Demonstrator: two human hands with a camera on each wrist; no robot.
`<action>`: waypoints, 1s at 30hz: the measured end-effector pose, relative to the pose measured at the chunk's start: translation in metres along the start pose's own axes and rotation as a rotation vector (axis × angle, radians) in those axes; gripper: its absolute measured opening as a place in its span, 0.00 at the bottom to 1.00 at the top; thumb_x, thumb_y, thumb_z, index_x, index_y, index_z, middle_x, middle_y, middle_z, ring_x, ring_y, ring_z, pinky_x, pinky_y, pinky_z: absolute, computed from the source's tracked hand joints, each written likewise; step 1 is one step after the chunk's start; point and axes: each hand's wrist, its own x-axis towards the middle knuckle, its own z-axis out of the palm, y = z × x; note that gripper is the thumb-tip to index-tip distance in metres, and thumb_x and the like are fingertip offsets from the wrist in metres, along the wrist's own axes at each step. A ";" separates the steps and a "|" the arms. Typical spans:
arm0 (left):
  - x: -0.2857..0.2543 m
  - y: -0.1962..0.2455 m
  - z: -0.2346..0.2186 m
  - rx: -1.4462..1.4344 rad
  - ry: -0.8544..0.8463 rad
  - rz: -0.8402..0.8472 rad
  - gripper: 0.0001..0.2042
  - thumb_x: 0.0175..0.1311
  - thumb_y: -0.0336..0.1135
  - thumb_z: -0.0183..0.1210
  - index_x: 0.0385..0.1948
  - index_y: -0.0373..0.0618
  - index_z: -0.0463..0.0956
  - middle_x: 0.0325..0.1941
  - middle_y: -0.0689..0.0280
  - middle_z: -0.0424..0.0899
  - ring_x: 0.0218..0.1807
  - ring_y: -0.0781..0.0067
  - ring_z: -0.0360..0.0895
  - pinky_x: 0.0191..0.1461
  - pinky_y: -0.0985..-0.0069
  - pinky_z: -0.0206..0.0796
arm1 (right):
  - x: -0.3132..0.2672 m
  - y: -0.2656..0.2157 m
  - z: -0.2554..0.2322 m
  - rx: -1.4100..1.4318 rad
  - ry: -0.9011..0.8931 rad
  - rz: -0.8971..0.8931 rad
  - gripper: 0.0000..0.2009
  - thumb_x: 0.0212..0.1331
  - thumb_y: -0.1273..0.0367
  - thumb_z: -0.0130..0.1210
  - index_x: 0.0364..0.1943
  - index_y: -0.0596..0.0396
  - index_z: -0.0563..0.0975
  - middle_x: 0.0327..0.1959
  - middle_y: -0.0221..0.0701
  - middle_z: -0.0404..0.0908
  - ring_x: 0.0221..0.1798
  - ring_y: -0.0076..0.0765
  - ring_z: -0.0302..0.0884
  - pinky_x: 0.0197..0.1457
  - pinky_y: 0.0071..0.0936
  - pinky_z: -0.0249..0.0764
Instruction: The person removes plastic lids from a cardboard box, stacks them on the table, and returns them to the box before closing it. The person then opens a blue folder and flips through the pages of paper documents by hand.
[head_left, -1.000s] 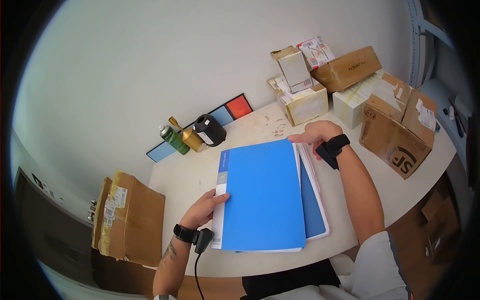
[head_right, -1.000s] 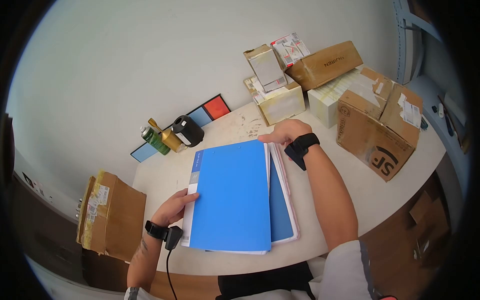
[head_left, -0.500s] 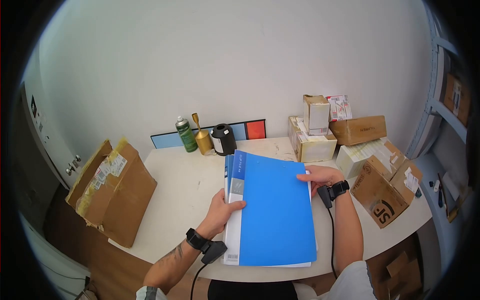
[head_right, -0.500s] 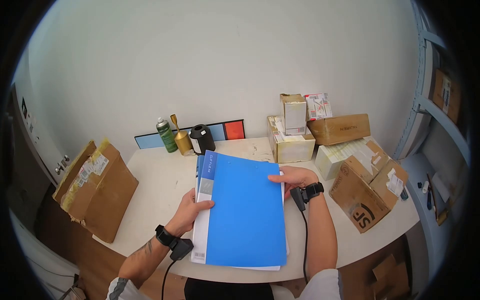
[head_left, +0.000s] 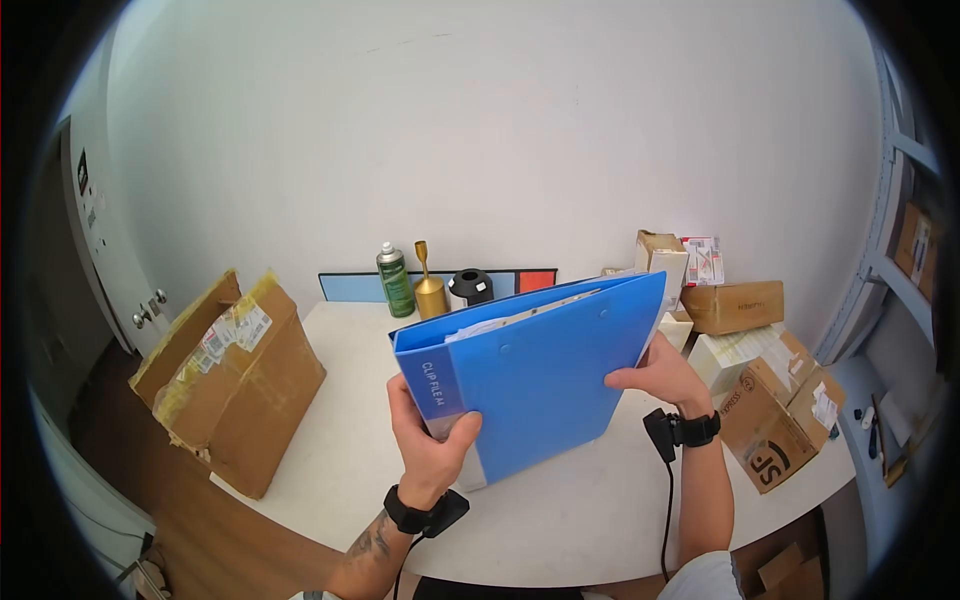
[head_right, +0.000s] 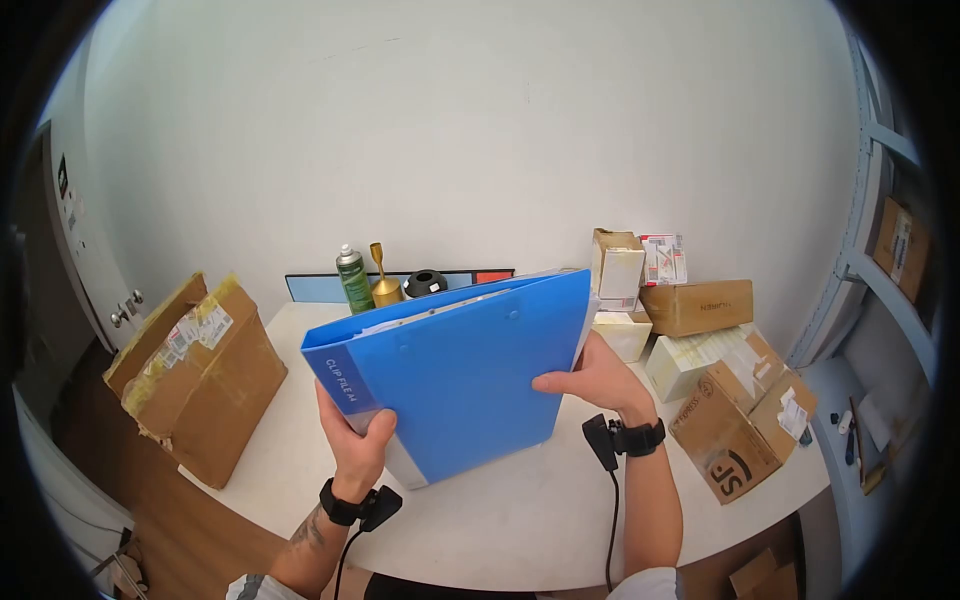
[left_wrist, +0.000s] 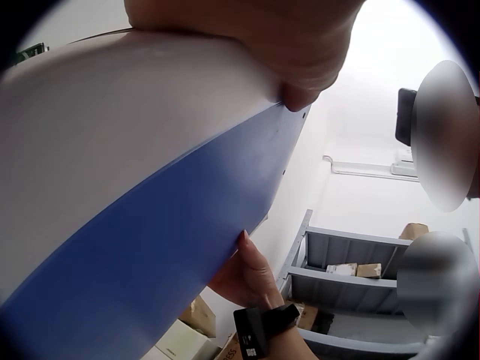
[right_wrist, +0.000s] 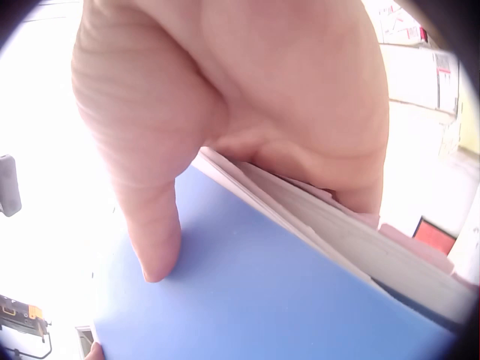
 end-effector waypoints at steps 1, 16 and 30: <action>0.003 0.002 -0.004 -0.016 0.065 0.043 0.33 0.57 0.38 0.74 0.60 0.41 0.62 0.53 0.63 0.76 0.51 0.73 0.79 0.55 0.73 0.76 | 0.001 0.002 0.006 0.058 -0.020 -0.060 0.42 0.50 0.64 0.79 0.69 0.59 0.69 0.60 0.34 0.80 0.63 0.32 0.76 0.68 0.34 0.72; -0.049 -0.029 -0.021 -0.101 0.054 -0.450 0.35 0.67 0.39 0.70 0.69 0.32 0.61 0.65 0.53 0.75 0.67 0.60 0.73 0.75 0.61 0.61 | -0.067 0.057 0.078 0.056 0.261 -0.030 0.36 0.56 0.65 0.76 0.69 0.58 0.71 0.60 0.32 0.79 0.61 0.30 0.74 0.66 0.32 0.73; 0.073 0.005 0.135 -0.424 -0.831 -0.644 0.39 0.69 0.48 0.66 0.74 0.35 0.58 0.68 0.53 0.75 0.67 0.65 0.75 0.67 0.64 0.70 | -0.205 -0.091 -0.099 -0.163 0.915 0.009 0.30 0.63 0.62 0.71 0.63 0.65 0.72 0.55 0.43 0.82 0.52 0.33 0.85 0.55 0.31 0.85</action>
